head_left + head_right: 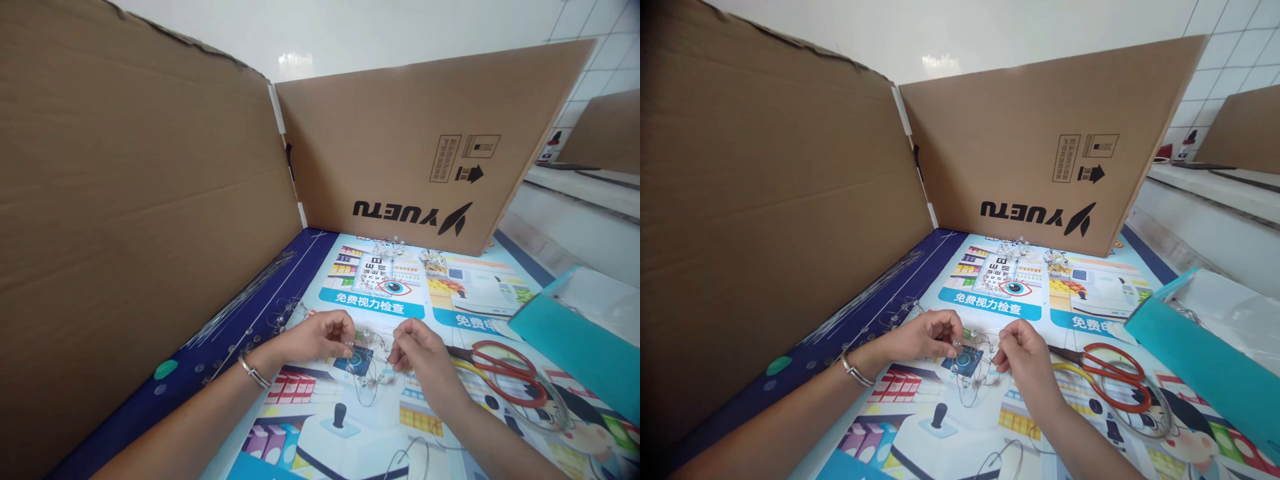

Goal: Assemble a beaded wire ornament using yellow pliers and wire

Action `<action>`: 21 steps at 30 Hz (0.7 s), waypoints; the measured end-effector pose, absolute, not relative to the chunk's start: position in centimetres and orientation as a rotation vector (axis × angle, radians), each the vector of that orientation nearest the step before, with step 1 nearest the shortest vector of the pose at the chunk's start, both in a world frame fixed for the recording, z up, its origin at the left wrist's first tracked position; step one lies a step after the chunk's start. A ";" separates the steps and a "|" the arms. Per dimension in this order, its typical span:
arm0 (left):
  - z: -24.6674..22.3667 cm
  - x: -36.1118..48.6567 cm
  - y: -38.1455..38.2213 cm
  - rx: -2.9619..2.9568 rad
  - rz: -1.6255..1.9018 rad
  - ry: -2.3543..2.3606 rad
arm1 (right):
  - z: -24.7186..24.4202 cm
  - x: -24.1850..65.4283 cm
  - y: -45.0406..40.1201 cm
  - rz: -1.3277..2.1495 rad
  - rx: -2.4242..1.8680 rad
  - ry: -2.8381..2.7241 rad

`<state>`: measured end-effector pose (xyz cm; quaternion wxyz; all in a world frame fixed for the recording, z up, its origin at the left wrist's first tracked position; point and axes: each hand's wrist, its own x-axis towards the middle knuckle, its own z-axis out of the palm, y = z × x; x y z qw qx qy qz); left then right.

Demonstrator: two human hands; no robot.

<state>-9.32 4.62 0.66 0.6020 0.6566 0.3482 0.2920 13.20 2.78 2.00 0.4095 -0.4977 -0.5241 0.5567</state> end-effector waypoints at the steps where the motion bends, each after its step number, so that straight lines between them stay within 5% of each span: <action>1: 0.6 -9.3 4.6 1.521 0.676 0.812 | 2.0 13.2 2.8 1.403 -1.253 -1.321; 21: 0.6 -9.5 4.6 1.535 0.669 0.766 | 2.1 12.9 2.8 1.404 -1.237 -1.336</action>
